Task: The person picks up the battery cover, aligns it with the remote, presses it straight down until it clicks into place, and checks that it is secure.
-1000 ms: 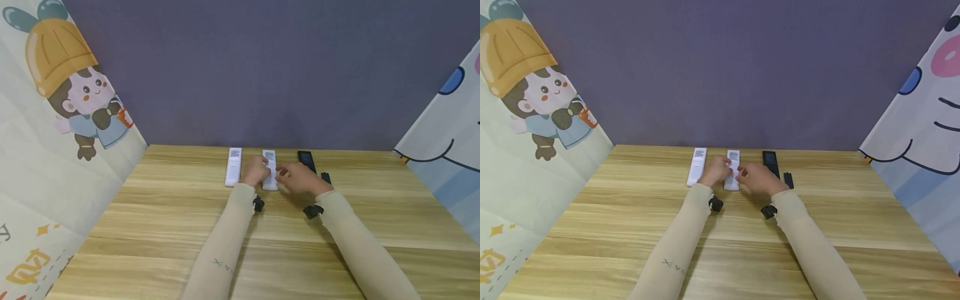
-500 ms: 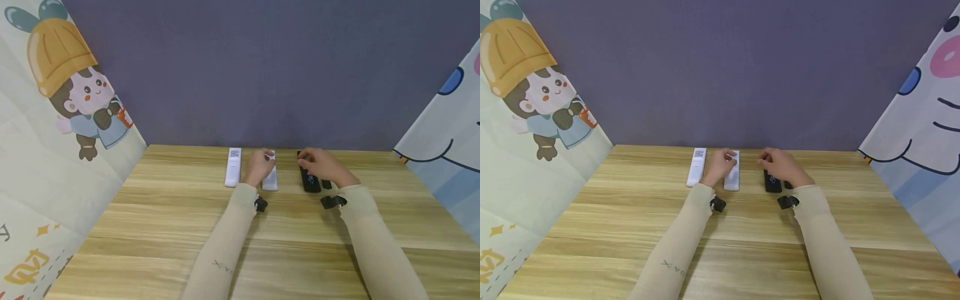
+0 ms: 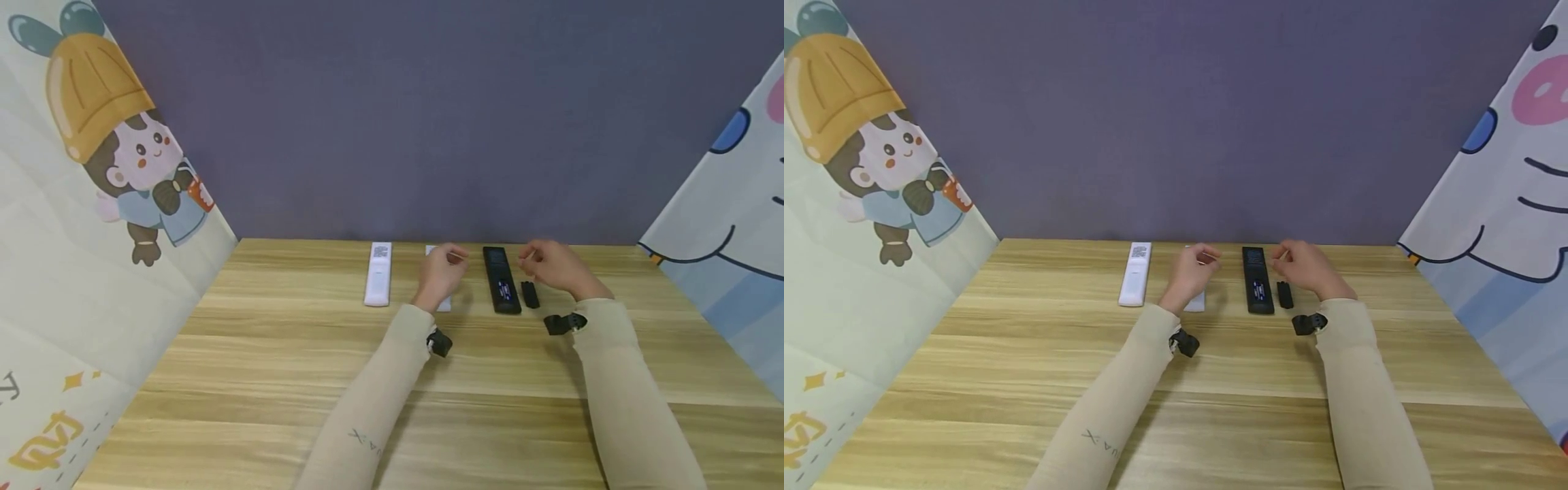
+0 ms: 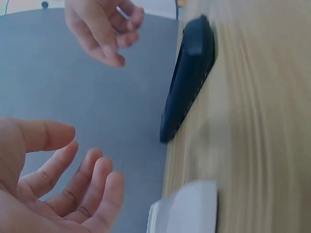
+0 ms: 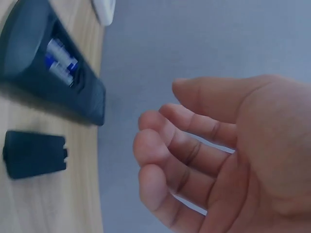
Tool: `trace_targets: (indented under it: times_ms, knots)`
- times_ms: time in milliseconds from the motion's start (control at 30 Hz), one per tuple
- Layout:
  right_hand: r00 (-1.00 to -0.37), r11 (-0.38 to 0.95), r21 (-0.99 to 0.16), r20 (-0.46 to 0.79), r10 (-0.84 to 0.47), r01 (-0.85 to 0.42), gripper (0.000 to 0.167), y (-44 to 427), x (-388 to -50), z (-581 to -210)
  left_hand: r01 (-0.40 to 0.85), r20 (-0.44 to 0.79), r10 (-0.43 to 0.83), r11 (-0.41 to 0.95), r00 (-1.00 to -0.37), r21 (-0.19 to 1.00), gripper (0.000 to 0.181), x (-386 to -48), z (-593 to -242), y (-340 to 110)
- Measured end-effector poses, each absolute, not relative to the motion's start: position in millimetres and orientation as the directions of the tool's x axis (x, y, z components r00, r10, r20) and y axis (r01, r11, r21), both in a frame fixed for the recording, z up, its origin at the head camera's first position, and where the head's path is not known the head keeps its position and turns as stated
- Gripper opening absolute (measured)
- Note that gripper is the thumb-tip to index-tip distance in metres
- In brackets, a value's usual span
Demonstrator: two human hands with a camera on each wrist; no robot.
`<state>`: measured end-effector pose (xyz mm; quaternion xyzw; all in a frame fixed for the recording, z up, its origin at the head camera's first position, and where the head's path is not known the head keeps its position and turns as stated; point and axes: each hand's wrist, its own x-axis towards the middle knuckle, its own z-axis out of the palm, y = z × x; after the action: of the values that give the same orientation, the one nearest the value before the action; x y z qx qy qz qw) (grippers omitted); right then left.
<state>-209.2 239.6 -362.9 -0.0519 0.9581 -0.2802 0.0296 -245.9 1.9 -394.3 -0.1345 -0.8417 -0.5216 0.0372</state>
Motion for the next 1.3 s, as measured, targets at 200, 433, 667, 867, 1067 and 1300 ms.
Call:
trace_targets:
  times_ms: [200, 433, 667, 867, 1067, 1300]
  knots:
    - [-0.990, 0.818, -0.574, -0.092, -0.110, -0.038, 0.032, 246, -204, -375, 0.211, 0.130, 0.233, 0.368, -0.964, 0.906, 0.014, -230, -395, 11]
    - [-0.981, 0.843, -0.538, -0.157, -0.113, -0.012, 0.033, 250, -203, -382, 0.178, 0.077, 0.264, 0.383, -0.961, 0.907, 0.017, -220, -404, 21]
    - [-0.979, 0.860, -0.509, -0.191, -0.076, 0.033, 0.035, 256, -206, -391, 0.173, 0.017, 0.335, 0.442, -0.942, 0.880, 0.025, -213, -411, 30]
    - [-0.980, 0.871, -0.490, -0.183, -0.073, 0.027, 0.031, 261, -207, -400, 0.165, -0.024, 0.328, 0.536, -0.944, 0.828, 0.027, -210, -414, 37]
    - [-0.983, 0.879, -0.476, -0.167, -0.071, 0.017, 0.031, 262, -209, -407, 0.168, -0.038, 0.324, 0.583, -0.945, 0.795, 0.032, -209, -419, 43]
    - [-0.988, 0.858, -0.514, -0.132, -0.081, -0.002, 0.030, 265, -212, -417, 0.146, -0.039, 0.282, 0.605, -0.959, 0.783, 0.037, -207, -424, 53]
